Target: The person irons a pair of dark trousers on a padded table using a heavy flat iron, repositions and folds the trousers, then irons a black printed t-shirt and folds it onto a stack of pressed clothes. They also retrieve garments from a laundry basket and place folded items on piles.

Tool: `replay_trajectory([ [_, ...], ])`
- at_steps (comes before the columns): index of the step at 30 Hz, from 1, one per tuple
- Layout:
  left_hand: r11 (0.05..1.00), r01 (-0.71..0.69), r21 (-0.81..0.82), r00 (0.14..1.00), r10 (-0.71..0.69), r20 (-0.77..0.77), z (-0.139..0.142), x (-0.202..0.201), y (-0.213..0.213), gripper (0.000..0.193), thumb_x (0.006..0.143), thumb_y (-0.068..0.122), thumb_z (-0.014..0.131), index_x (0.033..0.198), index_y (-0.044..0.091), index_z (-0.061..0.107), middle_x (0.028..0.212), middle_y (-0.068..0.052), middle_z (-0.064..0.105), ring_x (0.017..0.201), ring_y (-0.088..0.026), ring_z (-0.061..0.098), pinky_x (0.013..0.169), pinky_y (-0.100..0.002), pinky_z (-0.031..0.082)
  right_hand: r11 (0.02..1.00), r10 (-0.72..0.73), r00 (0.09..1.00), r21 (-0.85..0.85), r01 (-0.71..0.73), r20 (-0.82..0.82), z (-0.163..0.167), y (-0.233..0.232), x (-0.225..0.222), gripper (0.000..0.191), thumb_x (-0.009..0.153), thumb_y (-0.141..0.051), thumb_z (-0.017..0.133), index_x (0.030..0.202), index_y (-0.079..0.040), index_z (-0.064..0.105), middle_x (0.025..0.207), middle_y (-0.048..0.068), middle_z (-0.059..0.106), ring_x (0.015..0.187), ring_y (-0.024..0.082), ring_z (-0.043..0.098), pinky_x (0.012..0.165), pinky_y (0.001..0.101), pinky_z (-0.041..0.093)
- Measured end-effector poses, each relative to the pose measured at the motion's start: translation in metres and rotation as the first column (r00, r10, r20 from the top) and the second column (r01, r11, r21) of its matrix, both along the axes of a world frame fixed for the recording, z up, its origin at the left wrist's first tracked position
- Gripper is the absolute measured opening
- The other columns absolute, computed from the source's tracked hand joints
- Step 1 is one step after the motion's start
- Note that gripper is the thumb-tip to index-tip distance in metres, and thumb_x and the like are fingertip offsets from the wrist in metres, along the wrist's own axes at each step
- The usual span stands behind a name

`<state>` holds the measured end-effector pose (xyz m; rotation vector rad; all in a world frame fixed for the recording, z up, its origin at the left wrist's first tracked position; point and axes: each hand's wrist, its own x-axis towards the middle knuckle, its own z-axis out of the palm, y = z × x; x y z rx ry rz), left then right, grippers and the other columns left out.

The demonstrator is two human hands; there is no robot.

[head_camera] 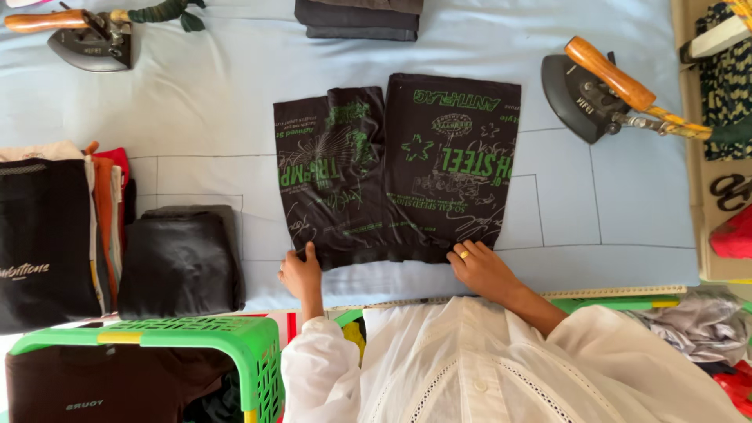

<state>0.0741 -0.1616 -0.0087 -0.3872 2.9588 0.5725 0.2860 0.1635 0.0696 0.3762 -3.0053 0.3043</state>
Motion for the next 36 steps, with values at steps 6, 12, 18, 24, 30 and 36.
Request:
replay_trajectory([
  [6, 0.427, -0.355, 0.831, 0.933, 0.209, 0.291, 0.019, -0.011, -0.010, 0.037, 0.101, 0.038, 0.060, 0.113, 0.004, 0.053, 0.094, -0.009, 0.062, 0.084, -0.017, 0.061, 0.068, -0.036, 0.060, 0.997, -0.058, 0.996, -0.045, 0.061, 0.064, 0.001, -0.007, 0.003, 0.033, 0.080, -0.019, 0.070, 0.104, 0.004, 0.063, 0.098, 0.015, 0.058, 0.087, 0.029, 0.056, 0.073, 0.0394, 0.049],
  [12, 0.337, -0.228, 0.913, 0.946, 0.301, 0.125, 0.051, -0.006, 0.013, 0.033, 0.105, 0.033, 0.057, 0.115, 0.003, 0.047, 0.092, -0.010, 0.061, 0.064, -0.018, 0.062, 0.044, -0.034, 0.051, 0.990, -0.084, 0.985, -0.100, 0.100, 0.150, -0.007, -0.006, 0.011, 0.027, 0.078, -0.001, 0.062, 0.105, 0.003, 0.062, 0.103, 0.013, 0.059, 0.091, 0.026, 0.060, 0.080, 0.0358, 0.053],
  [18, 0.773, -0.149, 0.617, 0.982, 0.191, -0.001, 0.054, -0.004, 0.009, 0.027, 0.104, 0.027, 0.060, 0.111, 0.004, 0.049, 0.097, -0.016, 0.066, 0.057, -0.027, 0.064, 0.039, -0.041, 0.052, 0.993, -0.048, 0.982, -0.095, 0.066, 0.181, -0.014, 0.001, 0.012, 0.026, 0.078, -0.003, 0.063, 0.103, 0.001, 0.063, 0.107, 0.013, 0.062, 0.092, 0.026, 0.063, 0.078, 0.0371, 0.053],
  [24, 0.978, -0.099, 0.181, 0.975, 0.132, -0.180, 0.034, 0.002, 0.016, 0.032, 0.097, 0.020, 0.067, 0.118, 0.002, 0.052, 0.103, -0.019, 0.066, 0.094, -0.040, 0.062, 0.082, -0.054, 0.049, 0.964, -0.019, 0.973, -0.256, 0.079, 0.231, -0.004, 0.005, 0.003, 0.030, 0.086, -0.028, 0.071, 0.098, -0.001, 0.064, 0.104, 0.016, 0.065, 0.085, 0.030, 0.063, 0.072, 0.0420, 0.052],
  [30, 0.958, 0.264, 0.113, 0.826, -0.163, -0.540, 0.063, 0.013, 0.079, 0.042, 0.085, 0.007, 0.064, 0.126, 0.003, 0.057, 0.126, -0.017, 0.060, 0.121, -0.039, 0.053, 0.106, -0.057, 0.042, 0.730, -0.390, 0.869, -0.472, 0.494, 0.305, 0.023, 0.102, -0.048, 0.016, 0.100, -0.017, 0.062, 0.089, -0.007, 0.061, 0.083, 0.009, 0.064, 0.076, 0.028, 0.064, 0.071, 0.0419, 0.052],
  [36, 0.617, 0.787, -0.003, 0.593, -0.756, -0.277, 0.064, 0.064, 0.150, 0.050, 0.095, 0.024, 0.060, 0.143, 0.011, 0.056, 0.160, -0.010, 0.039, 0.153, -0.032, 0.028, 0.120, -0.061, 0.019, 0.710, -0.637, 0.681, 0.070, 0.701, -0.362, 0.063, 0.262, -0.104, 0.053, 0.094, -0.023, 0.078, 0.134, 0.005, 0.058, 0.131, 0.027, 0.051, 0.125, 0.045, 0.049, 0.102, 0.0539, 0.041],
])
